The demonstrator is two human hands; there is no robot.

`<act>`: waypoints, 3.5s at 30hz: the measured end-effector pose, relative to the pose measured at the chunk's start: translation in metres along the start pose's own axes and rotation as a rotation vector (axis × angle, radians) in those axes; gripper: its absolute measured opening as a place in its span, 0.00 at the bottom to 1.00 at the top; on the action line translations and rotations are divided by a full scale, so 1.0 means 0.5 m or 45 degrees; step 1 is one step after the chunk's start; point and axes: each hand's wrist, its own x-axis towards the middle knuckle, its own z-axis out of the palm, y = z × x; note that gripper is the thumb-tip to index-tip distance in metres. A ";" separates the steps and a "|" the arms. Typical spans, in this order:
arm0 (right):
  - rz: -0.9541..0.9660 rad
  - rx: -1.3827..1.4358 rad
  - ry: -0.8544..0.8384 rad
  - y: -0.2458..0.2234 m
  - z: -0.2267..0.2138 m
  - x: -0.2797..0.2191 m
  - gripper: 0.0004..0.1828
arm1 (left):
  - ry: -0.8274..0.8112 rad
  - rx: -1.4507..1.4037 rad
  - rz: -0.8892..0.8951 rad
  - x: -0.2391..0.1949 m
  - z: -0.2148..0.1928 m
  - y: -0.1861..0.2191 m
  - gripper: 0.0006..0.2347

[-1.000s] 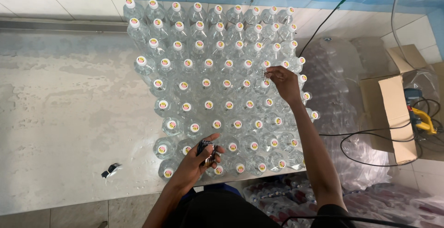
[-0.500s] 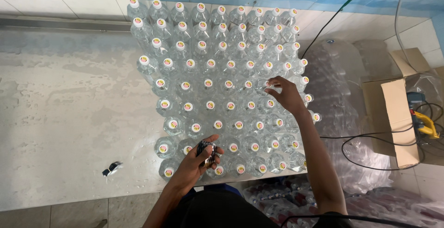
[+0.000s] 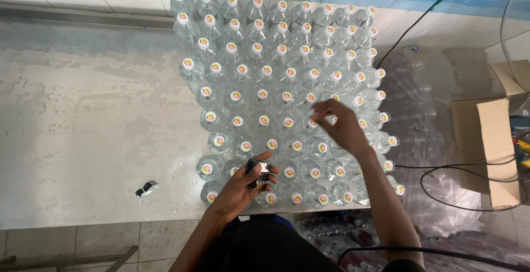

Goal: The person applies small, round, patterned stickers to the caps of numerous clear plastic bottles arranged on a stainless steel table. The person holds a stack of stickers in one hand and uses the other hand to peel and place each sticker onto a bottle cap.

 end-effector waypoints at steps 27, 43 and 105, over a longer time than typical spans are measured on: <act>0.264 0.301 -0.191 -0.093 0.005 -0.077 0.06 | -0.031 0.204 -0.152 0.027 0.043 -0.015 0.30; 0.497 -0.019 0.251 0.347 -0.149 -0.025 0.12 | 0.157 0.142 -0.146 0.009 0.056 -0.021 0.30; 0.509 -0.106 0.462 0.477 -0.227 -0.017 0.13 | 0.153 0.178 -0.182 0.077 0.113 -0.067 0.30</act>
